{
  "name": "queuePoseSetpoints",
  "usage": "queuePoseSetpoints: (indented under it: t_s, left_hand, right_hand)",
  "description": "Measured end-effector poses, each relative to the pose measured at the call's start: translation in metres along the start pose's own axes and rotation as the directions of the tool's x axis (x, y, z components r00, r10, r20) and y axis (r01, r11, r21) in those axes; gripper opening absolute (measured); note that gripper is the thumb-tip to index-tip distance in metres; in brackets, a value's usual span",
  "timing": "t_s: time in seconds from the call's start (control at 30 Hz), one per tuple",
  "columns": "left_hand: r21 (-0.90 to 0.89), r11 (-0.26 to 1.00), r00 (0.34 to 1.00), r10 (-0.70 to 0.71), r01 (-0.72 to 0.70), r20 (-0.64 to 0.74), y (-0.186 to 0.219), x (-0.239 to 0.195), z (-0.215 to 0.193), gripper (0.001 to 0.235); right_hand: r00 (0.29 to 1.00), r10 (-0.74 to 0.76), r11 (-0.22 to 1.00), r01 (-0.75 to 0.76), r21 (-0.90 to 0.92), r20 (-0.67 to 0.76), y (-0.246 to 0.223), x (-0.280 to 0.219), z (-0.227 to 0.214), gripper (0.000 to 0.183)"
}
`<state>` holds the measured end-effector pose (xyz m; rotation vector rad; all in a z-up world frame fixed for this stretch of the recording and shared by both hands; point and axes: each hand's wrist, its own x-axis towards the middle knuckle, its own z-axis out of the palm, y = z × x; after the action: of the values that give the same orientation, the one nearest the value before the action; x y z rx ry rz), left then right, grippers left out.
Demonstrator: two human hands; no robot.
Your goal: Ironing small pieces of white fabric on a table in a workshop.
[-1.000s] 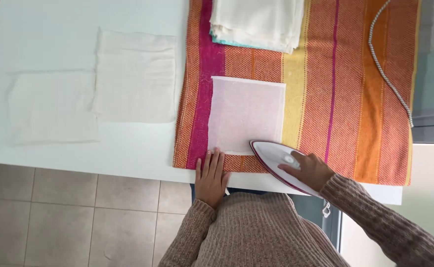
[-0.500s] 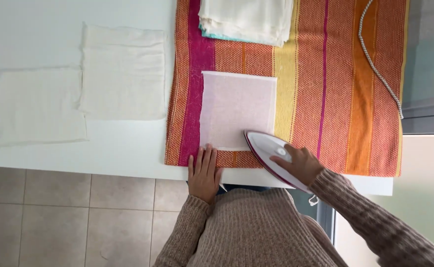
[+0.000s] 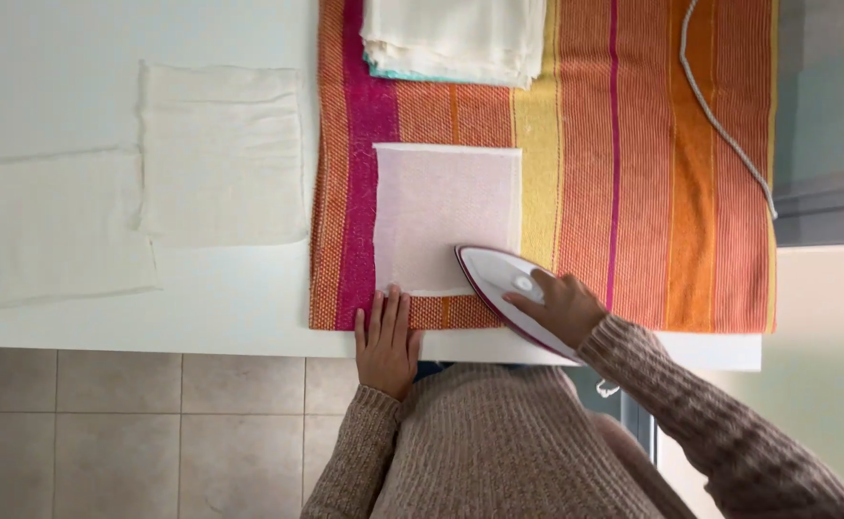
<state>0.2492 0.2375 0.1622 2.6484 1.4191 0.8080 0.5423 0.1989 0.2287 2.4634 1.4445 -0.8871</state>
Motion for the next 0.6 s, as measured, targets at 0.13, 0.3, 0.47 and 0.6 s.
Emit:
queuePoseSetpoints:
  t_s: [0.13,0.3,0.47,0.6]
  left_hand:
    - [0.024,1.000,1.000,-0.006,0.006,0.001,0.001,0.001,-0.003,0.053]
    - [0.018,1.000,1.000,-0.003,0.003,-0.001,0.001,0.002,0.000,0.053]
    - [0.016,1.000,1.000,-0.011,0.010,0.024,0.001,0.001,-0.001,0.053]
    - [-0.018,1.000,0.998,-0.022,0.024,0.057,-0.011,0.012,0.001,0.045]
  right_hand:
    - [0.998,0.045,0.999,-0.045,0.005,0.045,0.025,-0.005,0.012,0.074]
    - [0.997,-0.041,0.999,0.041,-0.008,-0.068,0.010,0.000,0.002,0.069]
    - [0.990,-0.062,0.998,0.057,-0.041,-0.130,0.036,-0.012,0.019,0.072]
    - [0.984,0.146,0.979,-0.158,-0.128,-0.098,0.076,-0.031,0.030,0.066]
